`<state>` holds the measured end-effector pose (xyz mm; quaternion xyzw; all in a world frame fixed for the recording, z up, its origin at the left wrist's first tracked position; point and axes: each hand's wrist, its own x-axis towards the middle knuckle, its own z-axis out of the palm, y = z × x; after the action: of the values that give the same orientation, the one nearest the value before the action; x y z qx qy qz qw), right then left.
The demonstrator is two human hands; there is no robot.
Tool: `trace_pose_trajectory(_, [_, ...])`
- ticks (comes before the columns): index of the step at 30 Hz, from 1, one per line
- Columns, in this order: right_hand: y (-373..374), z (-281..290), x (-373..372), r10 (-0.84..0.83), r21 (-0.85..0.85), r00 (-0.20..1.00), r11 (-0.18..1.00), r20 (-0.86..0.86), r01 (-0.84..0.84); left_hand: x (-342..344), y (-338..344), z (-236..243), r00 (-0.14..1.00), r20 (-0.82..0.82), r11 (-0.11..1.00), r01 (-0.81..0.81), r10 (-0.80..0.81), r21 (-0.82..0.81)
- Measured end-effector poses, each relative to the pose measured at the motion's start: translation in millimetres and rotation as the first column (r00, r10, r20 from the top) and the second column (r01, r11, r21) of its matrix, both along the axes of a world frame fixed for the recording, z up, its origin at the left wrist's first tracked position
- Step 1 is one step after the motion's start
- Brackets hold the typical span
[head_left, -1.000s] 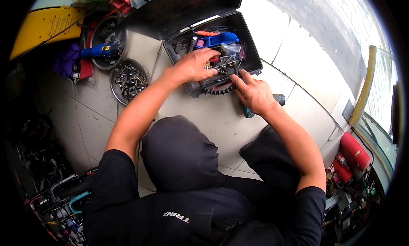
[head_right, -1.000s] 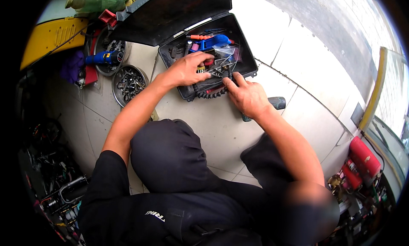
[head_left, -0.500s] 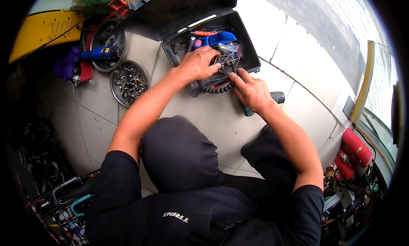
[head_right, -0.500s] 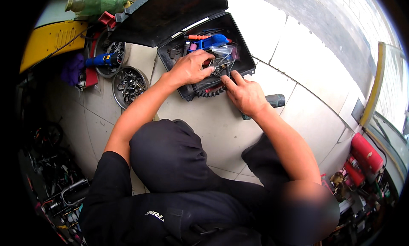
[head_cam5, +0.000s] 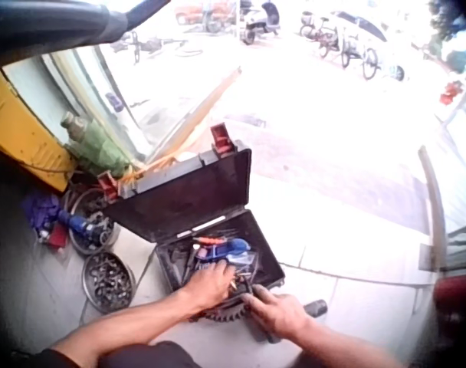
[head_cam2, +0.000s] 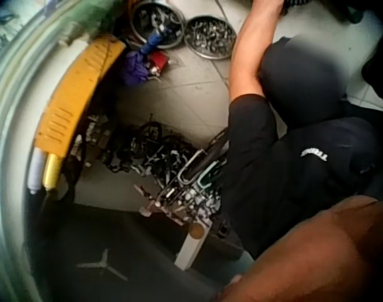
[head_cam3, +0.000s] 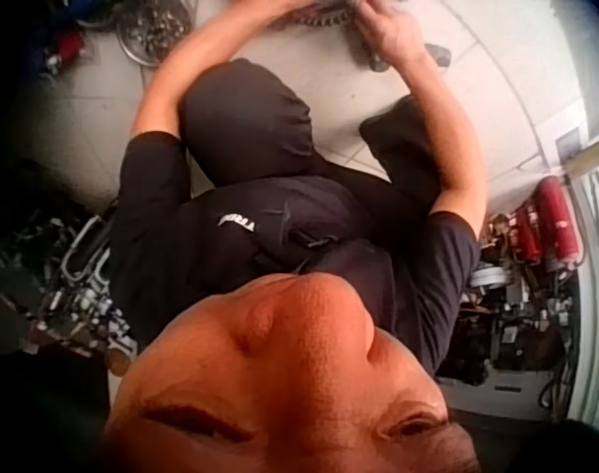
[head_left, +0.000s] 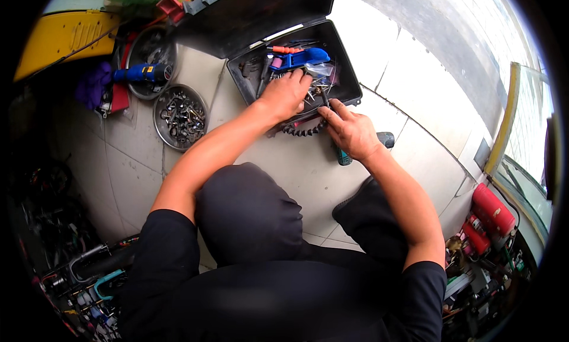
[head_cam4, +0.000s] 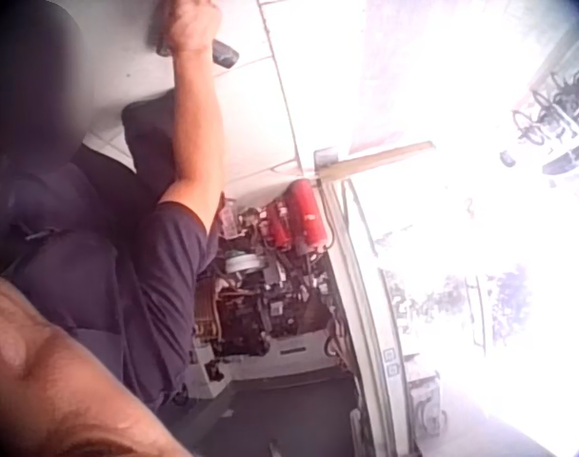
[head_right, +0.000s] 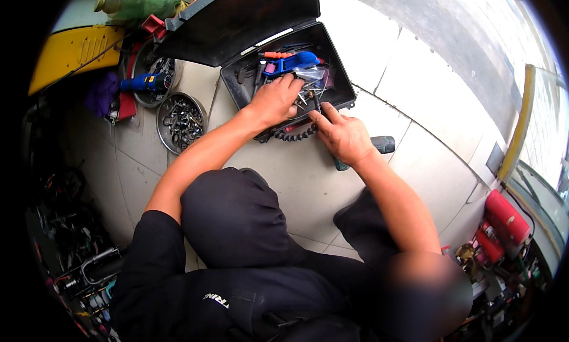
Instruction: The person retrieves a drill bit from a toolbox and uses a cordless drill to remove a bolt from the bicycle crankset. They then remove the chain from the chainring and place it on the frame.
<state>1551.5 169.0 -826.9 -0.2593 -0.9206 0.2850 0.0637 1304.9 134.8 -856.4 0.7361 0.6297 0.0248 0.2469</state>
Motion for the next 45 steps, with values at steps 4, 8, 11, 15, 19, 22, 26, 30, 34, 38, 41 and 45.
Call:
trace_pose_trajectory(4, [0.5, -3.3, 7.0, 0.022, 0.029, 0.999, 0.999, -0.037, -0.021, -15.9, 2.8, 16.1, 0.929, 0.26, 0.961, -0.23, 0.264, -0.157])
trace_pose_trajectory(8, [2.9, -3.4, 11.1, 0.034, 0.056, 0.998, 0.998, -0.046, -0.032, -37.5, -7.1, 3.6, 0.884, 0.293, 0.93, -0.335, 0.366, -0.15])
trace_pose_trajectory(11, [6.4, 1.2, 12.6, 0.026, 0.053, 0.997, 0.998, -0.068, -0.022, -49.1, -3.7, 24.5, 0.67, 0.392, 0.734, -0.348, 0.63, -0.584])
trace_pose_trajectory(15, [10.2, 4.0, 9.9, -0.003, -0.008, 0.999, 1.0, -0.038, 0.003, -54.5, -2.9, 27.2, 0.43, 0.431, 0.56, -0.236, 0.793, -0.794])
trace_pose_trajectory(19, [11.1, 10.6, -1.7, -0.079, -0.131, 0.997, 0.988, -0.007, 0.077, -65.4, -5.7, 27.2, 0.3, 0.465, 0.518, -0.122, 0.833, -0.847])
trace_pose_trajectory(22, [12.2, 18.2, -16.9, -0.115, -0.184, 0.985, 0.973, 0.128, 0.138, -72.4, -10.4, 21.4, 0.209, 0.491, 0.514, -0.076, 0.846, -0.854])
trace_pose_trajectory(26, [11.6, 24.7, -30.4, -0.11, -0.173, 0.965, 0.973, 0.239, 0.154, -72.1, -8.4, 21.3, 0.116, 0.499, 0.505, -0.034, 0.859, -0.862])
trace_pose_trajectory(30, [20.2, 33.6, -34.6, -0.101, -0.206, 0.976, 0.968, 0.195, 0.141, -77.9, -8.3, 17.9, 0.075, 0.529, 0.528, 0.04, 0.845, -0.848])
trace_pose_trajectory(34, [35.1, 39.3, -45.1, -0.234, -0.354, 0.963, 0.896, 0.136, 0.268, -82.4, -9.1, 14.2, 0.054, 0.548, 0.542, 0.097, 0.835, -0.835])
trace_pose_trajectory(38, [39.5, 24.6, -58.0, -0.477, -0.67, 0.874, 0.618, 0.095, 0.41, -80.8, -6.7, 14.7, 0.035, 0.541, 0.533, 0.121, 0.841, -0.837])
trace_pose_trajectory(41, [41.6, 21.3, -61.3, -0.517, -0.724, 0.85, 0.546, 0.105, 0.422, -83.6, -7.9, 3.8, 0.007, 0.544, 0.538, 0.135, 0.839, -0.832])
trace_pose_trajectory(45, [41.9, 20.3, -62.7, -0.521, -0.74, 0.849, 0.538, 0.084, 0.403, -86.2, -9.4, -5.4, -0.011, 0.545, 0.541, 0.137, 0.838, -0.83])
